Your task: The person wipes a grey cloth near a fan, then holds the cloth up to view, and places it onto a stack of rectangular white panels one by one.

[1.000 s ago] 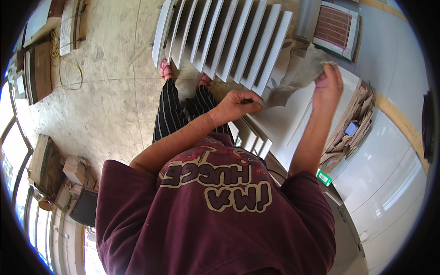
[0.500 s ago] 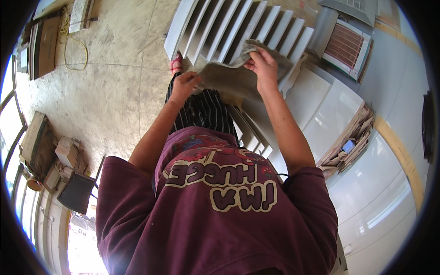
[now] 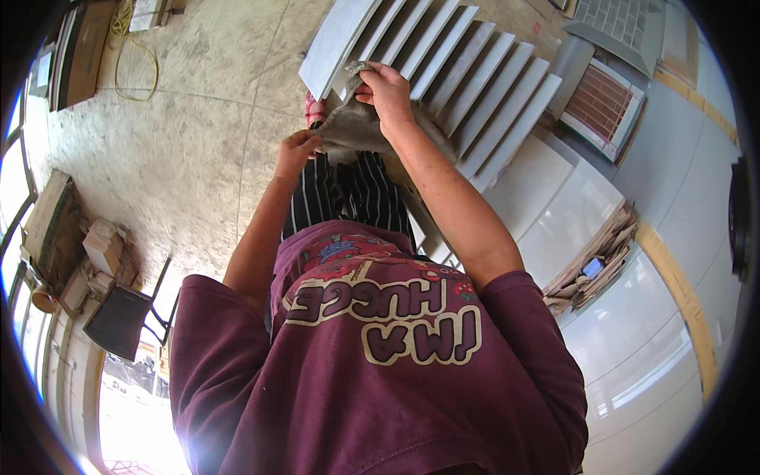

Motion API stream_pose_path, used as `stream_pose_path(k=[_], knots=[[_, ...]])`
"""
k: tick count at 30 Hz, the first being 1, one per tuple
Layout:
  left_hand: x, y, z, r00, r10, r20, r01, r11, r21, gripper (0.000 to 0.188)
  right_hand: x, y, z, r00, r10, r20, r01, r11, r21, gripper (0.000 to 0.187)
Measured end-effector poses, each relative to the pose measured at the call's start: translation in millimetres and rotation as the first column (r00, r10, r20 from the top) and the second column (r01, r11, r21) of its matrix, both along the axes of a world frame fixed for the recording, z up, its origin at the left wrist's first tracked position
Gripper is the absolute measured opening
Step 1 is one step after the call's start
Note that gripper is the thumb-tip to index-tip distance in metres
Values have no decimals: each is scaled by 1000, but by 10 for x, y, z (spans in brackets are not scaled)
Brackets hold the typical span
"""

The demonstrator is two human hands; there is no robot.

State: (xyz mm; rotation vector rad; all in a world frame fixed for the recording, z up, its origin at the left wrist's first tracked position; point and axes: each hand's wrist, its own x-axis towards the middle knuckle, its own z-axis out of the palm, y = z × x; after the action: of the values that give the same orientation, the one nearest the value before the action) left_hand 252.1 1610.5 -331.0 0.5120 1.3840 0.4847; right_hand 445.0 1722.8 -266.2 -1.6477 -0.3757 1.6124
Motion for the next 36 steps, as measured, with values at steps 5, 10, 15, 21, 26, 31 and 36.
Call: stream_pose_path(k=[5, 10, 15, 21, 26, 31, 36], knots=[[267, -37, 668, 909, -202, 365, 210, 978, 18, 10, 78, -18, 209, 996, -80, -36, 83, 994, 68, 15], [798, -114, 1294, 630, -383, 676, 401, 906, 139, 9, 480, -143, 206, 988, 56, 147, -74, 990, 123, 15], [853, 92, 1718, 463, -277, 842, 371, 923, 100, 7, 643, -263, 406, 990, 139, 23, -141, 981, 135, 17], [662, 287, 1722, 702, -221, 677, 270, 962, 33, 7, 660, -270, 483, 999, 43, 25, -45, 993, 109, 17], [672, 41, 928, 862, -371, 344, 330, 928, 174, 7, 815, -402, 100, 976, 37, 214, -35, 999, -13, 17], [853, -214, 654, 841, -340, 420, 300, 940, 161, 8, 916, -451, 235, 982, -49, 184, 50, 999, -1, 17], [788, -9, 947, 876, -230, 425, 158, 968, 196, 9, 754, -271, 566, 990, 3, 142, -15, 997, 82, 19]])
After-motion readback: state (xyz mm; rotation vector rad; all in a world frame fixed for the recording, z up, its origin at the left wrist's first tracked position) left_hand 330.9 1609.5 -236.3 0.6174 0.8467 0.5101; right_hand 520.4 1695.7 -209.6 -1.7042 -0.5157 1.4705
